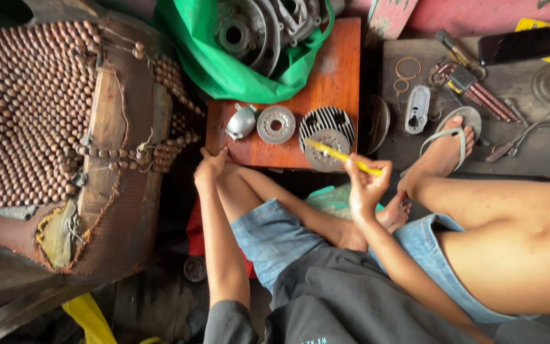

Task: A person uses a small tool to manually clean dirt and debris from between the cooling fins of a motorcycle cylinder head.

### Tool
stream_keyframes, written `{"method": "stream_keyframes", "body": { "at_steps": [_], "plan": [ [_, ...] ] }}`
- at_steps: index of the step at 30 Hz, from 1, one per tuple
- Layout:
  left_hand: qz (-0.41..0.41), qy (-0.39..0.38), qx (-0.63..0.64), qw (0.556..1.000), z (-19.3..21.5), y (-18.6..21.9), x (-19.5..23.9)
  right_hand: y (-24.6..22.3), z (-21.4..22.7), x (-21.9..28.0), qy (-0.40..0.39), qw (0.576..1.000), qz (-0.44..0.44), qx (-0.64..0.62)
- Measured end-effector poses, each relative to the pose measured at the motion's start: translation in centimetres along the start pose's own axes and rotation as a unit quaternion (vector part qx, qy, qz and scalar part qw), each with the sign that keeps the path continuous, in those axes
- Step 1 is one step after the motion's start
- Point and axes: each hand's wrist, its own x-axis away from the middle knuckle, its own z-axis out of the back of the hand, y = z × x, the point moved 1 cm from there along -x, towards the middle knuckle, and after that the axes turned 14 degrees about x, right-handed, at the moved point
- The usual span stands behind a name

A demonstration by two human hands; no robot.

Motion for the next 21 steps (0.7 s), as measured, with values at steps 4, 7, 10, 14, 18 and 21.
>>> {"method": "stream_keyframes", "body": {
  "at_steps": [4, 7, 10, 14, 18, 21],
  "plan": [
    [-0.015, 0.003, -0.004, 1.000, 0.2, 0.3, 1.4, 0.1, 0.0, 0.1, 0.007, 1.000, 0.000, -0.027],
    [-0.018, 0.013, -0.005, 1.000, -0.3, -0.4, -0.6, 0.2, -0.2, 0.5, -0.002, 1.000, -0.005, -0.030],
    [-0.017, 0.015, -0.001, 1.000, -0.5, -1.3, -2.3, 0.7, 0.5, -0.4, -0.005, 1.000, 0.004, -0.029],
    [-0.028, 0.016, 0.005, 0.999, -0.7, -0.9, -1.7, 0.9, 0.0, 0.4, -0.013, 0.999, 0.010, -0.037],
    [-0.020, 0.010, -0.024, 0.999, 0.9, 1.3, 3.7, 1.1, 0.6, -0.3, -0.028, 0.999, 0.031, -0.029],
    [-0.036, 0.055, -0.015, 0.998, 0.3, 0.9, 3.1, 1.8, 1.0, -1.2, -0.012, 0.997, 0.068, -0.034]
  ]
}}
